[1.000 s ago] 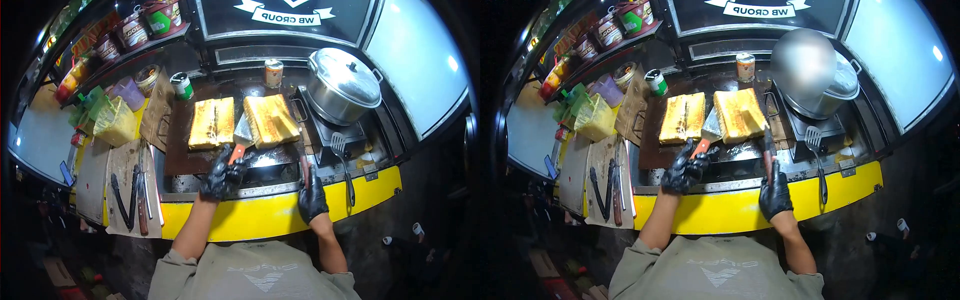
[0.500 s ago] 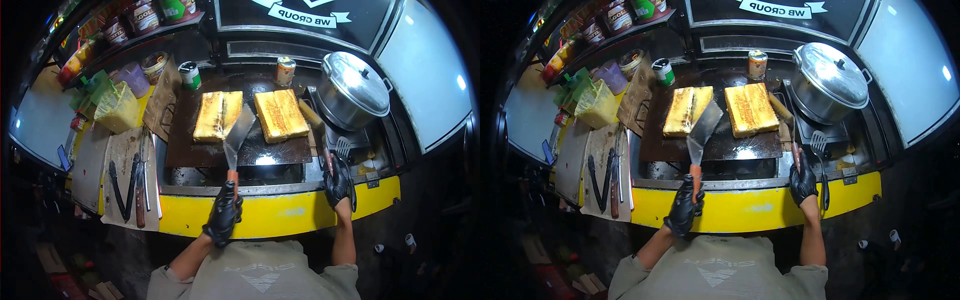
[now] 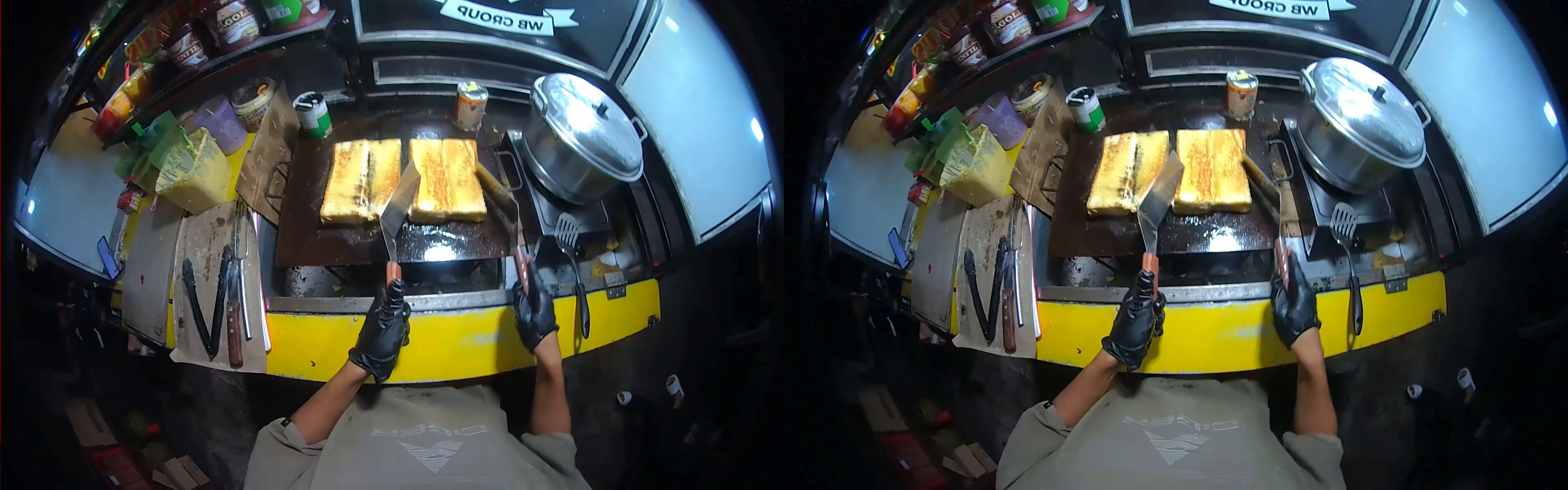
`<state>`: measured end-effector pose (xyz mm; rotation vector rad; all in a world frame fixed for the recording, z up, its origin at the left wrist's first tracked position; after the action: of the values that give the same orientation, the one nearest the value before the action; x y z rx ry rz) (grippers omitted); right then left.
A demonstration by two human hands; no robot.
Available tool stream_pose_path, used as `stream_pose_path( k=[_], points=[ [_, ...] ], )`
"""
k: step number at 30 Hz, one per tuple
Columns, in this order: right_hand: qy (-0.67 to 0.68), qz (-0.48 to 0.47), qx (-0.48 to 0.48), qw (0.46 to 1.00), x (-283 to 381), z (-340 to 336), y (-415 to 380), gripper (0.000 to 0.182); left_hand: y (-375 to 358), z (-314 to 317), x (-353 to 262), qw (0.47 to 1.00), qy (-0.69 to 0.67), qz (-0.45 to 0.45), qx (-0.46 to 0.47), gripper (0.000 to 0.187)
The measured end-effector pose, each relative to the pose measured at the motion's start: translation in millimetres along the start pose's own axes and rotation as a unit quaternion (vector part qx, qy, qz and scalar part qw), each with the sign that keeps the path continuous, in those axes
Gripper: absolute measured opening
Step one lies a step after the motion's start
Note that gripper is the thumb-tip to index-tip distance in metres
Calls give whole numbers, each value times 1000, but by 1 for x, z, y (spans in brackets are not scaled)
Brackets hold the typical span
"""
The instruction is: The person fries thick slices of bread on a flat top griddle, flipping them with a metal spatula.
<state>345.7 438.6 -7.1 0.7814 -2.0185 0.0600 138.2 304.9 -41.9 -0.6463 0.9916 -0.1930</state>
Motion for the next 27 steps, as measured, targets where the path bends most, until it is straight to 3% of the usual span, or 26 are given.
stream_pose_path(
  k=[2,3,4,5,6,7,8,10,14,16,18,19,22,24,26,27],
  points=[
    [-79,-40,-18,996,-2,-16,-16,48,-6,-9,6,998,-56,34,-22,29],
    [-41,-31,-13,999,2,-22,-25,49,-22,-17,10,995,-66,18,-72,28],
    [-2,-23,-8,1000,18,-34,-29,49,-35,-30,16,994,-77,-9,-74,29],
    [-50,-23,39,998,42,-45,-32,47,-50,-42,22,992,-88,-36,-77,31],
    [-27,40,2,999,27,-58,-57,46,-59,-59,26,989,-95,43,-106,32],
    [-129,-14,19,991,35,-69,-72,46,-70,-75,30,979,-98,121,-134,35],
    [-194,-84,28,977,60,-68,-70,45,-77,-87,28,972,-117,131,-156,38],
    [-219,-60,82,970,89,-52,-65,47,-90,-107,25,951,-188,123,-213,44],
    [-267,-74,116,954,102,-7,-61,37,-84,-118,-6,963,-135,88,-215,44],
    [-290,-102,140,941,109,20,-53,40,-81,-118,-23,968,-114,69,-211,45],
    [-318,-58,156,933,106,52,-43,44,-79,-129,-31,967,-127,87,-201,46],
    [-294,-74,137,943,103,64,-39,44,-77,-136,-35,973,-147,85,-156,45],
    [-272,-92,70,955,122,55,-45,46,-88,-153,-54,976,-132,97,-143,47],
    [-325,-65,89,939,147,55,-60,52,-90,-174,-51,977,-137,103,-123,49],
    [-314,-59,102,942,157,74,-65,52,-86,-194,-49,975,-133,68,-165,50],
    [-309,-27,133,942,159,89,-61,52,-84,-191,-51,980,-145,64,-122,52]
  ],
)
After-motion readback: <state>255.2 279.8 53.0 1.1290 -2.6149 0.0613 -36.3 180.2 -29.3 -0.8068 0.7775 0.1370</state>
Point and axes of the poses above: each hand's wrist, its own y-axis towards the middle knuckle, its own z-axis out of the palm, x = y × z, the point moved 6 cm from there along y, towards the middle knuckle, and after that the axes turned 8 degrees about -z, right-handed, at the moved point
